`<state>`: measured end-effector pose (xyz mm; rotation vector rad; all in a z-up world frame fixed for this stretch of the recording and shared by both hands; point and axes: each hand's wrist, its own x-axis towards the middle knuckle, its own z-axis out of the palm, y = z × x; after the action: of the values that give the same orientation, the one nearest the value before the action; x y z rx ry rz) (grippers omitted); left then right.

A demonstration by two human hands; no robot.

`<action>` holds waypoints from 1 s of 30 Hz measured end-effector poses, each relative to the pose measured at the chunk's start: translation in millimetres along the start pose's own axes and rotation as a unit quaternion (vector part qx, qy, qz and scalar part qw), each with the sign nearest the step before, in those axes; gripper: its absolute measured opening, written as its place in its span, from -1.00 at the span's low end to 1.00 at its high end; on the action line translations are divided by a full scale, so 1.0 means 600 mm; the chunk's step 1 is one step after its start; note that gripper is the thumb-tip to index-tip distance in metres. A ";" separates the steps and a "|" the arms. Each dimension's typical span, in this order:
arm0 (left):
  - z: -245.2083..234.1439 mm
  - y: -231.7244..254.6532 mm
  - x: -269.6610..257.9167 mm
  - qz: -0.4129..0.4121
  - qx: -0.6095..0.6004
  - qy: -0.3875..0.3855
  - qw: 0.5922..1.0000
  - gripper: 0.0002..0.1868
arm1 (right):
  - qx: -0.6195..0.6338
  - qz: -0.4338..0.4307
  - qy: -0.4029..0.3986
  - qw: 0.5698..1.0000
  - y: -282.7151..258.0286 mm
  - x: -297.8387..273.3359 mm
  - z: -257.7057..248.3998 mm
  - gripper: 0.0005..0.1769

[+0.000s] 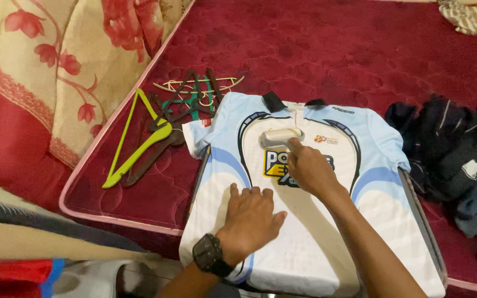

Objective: The person uses a lint roller to remove lint from a light blue and white sports jersey laid flat on a red patterned mattress. The person rolls the adhesive roller repeatedly over the front of the jersey, covering the chest, sides, and lower sections.

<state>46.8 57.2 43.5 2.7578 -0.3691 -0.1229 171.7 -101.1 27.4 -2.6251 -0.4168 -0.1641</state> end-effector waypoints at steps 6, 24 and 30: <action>-0.006 -0.066 0.081 -0.022 0.015 0.015 1.000 -0.47 | 0.008 0.003 -0.012 1.000 0.003 0.037 0.011 -0.55; -0.002 -0.107 0.096 -0.047 0.018 0.025 0.998 -0.01 | -0.017 -0.001 0.017 1.000 0.015 0.163 0.071 -0.66; -0.013 -0.127 0.128 -0.054 0.023 0.042 0.997 -0.19 | -0.013 -0.012 0.012 1.000 0.022 0.184 0.081 -0.49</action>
<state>140.0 107.8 20.4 2.8174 -0.2042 -0.0255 282.5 -60.4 -0.8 -2.6409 -0.4403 -0.2106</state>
